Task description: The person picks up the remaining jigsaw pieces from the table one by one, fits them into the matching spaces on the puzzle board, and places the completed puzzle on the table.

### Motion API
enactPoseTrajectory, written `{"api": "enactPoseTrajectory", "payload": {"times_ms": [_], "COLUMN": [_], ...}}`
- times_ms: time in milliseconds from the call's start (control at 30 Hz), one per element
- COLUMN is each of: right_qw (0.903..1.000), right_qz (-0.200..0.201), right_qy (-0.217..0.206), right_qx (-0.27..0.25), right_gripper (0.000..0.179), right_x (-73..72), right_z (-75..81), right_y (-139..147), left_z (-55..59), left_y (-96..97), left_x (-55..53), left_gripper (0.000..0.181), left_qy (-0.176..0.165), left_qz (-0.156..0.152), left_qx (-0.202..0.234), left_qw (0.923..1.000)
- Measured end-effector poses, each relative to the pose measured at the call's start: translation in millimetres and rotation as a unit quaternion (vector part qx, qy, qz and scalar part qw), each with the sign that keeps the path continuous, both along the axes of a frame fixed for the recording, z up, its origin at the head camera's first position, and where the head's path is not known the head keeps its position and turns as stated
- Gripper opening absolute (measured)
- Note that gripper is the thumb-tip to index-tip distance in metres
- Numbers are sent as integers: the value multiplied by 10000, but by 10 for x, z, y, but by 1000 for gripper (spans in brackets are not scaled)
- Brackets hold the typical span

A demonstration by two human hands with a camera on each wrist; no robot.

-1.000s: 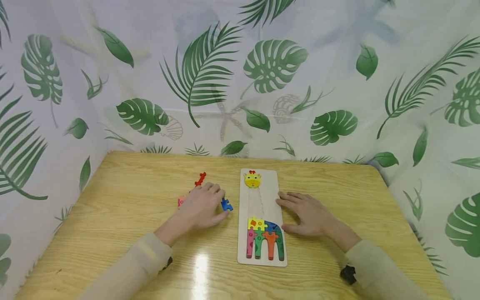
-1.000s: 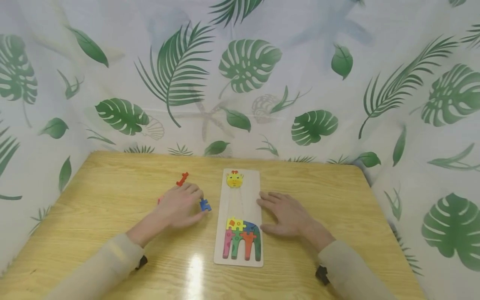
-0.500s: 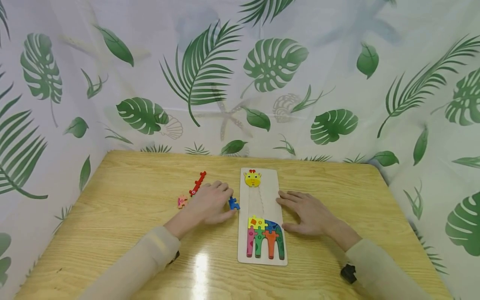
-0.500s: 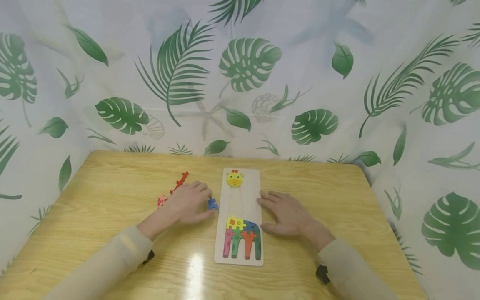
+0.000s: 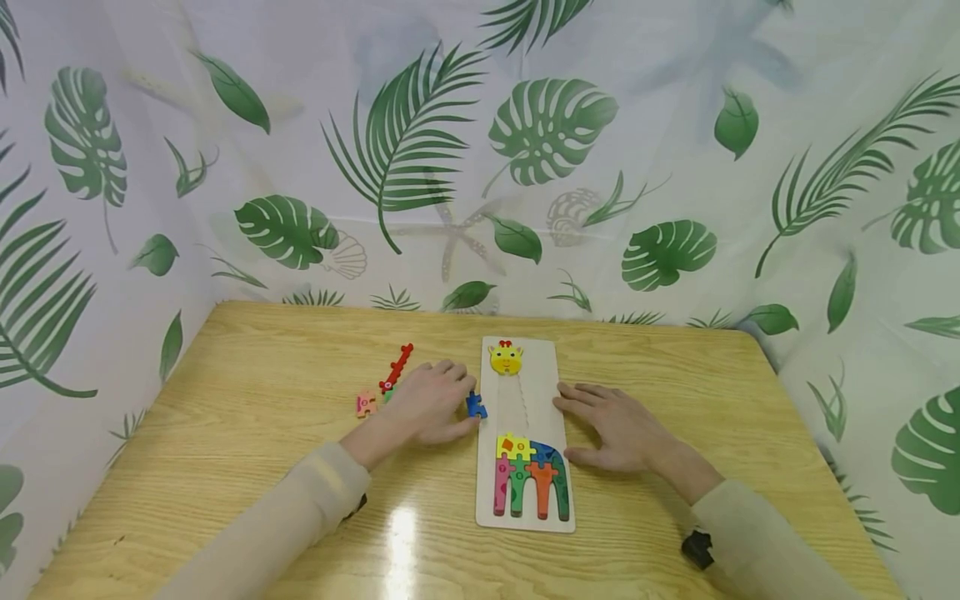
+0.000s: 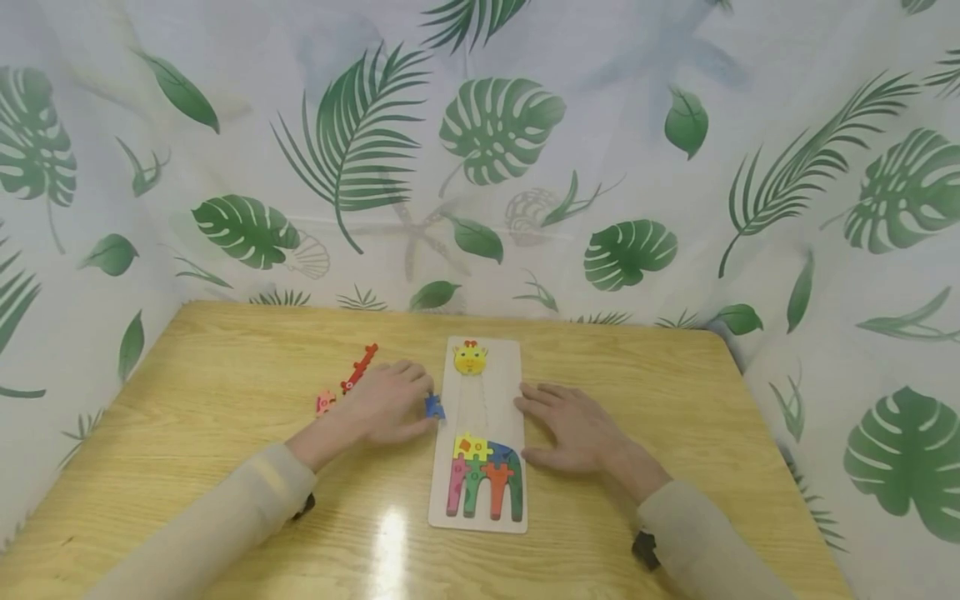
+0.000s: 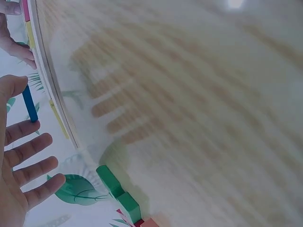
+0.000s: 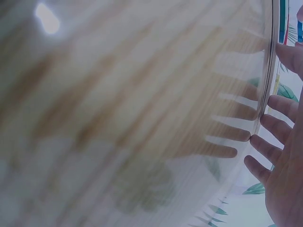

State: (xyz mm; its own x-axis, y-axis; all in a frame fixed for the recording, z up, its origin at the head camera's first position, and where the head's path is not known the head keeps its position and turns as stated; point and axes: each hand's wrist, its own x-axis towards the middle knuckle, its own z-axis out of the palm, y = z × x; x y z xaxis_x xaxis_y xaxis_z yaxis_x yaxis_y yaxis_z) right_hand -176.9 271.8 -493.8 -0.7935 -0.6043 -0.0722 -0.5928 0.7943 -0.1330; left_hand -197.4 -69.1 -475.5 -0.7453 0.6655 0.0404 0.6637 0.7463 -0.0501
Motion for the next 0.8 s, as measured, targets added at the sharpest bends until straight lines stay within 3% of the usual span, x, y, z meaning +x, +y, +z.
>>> {"api": "enactPoseTrajectory", "payload": {"times_ms": [300, 567, 800], "right_qw": [10000, 9999, 9999], "right_qz": [24, 57, 63], "right_qy": [77, 113, 81], "right_qx": [-53, -55, -51], "right_gripper": [78, 77, 78], "right_x": [9, 6, -2], "right_z": [1, -5, -6], "right_y": [-1, 3, 2], "left_z": [30, 49, 46], "left_y": [69, 143, 223], "left_x": [-77, -147, -186], "left_gripper": [54, 51, 54], "left_qy": [68, -151, -108], "left_qz": [-189, -268, -354], "left_qx": [-56, 29, -47], "left_qw": [9998, 9995, 9993]}}
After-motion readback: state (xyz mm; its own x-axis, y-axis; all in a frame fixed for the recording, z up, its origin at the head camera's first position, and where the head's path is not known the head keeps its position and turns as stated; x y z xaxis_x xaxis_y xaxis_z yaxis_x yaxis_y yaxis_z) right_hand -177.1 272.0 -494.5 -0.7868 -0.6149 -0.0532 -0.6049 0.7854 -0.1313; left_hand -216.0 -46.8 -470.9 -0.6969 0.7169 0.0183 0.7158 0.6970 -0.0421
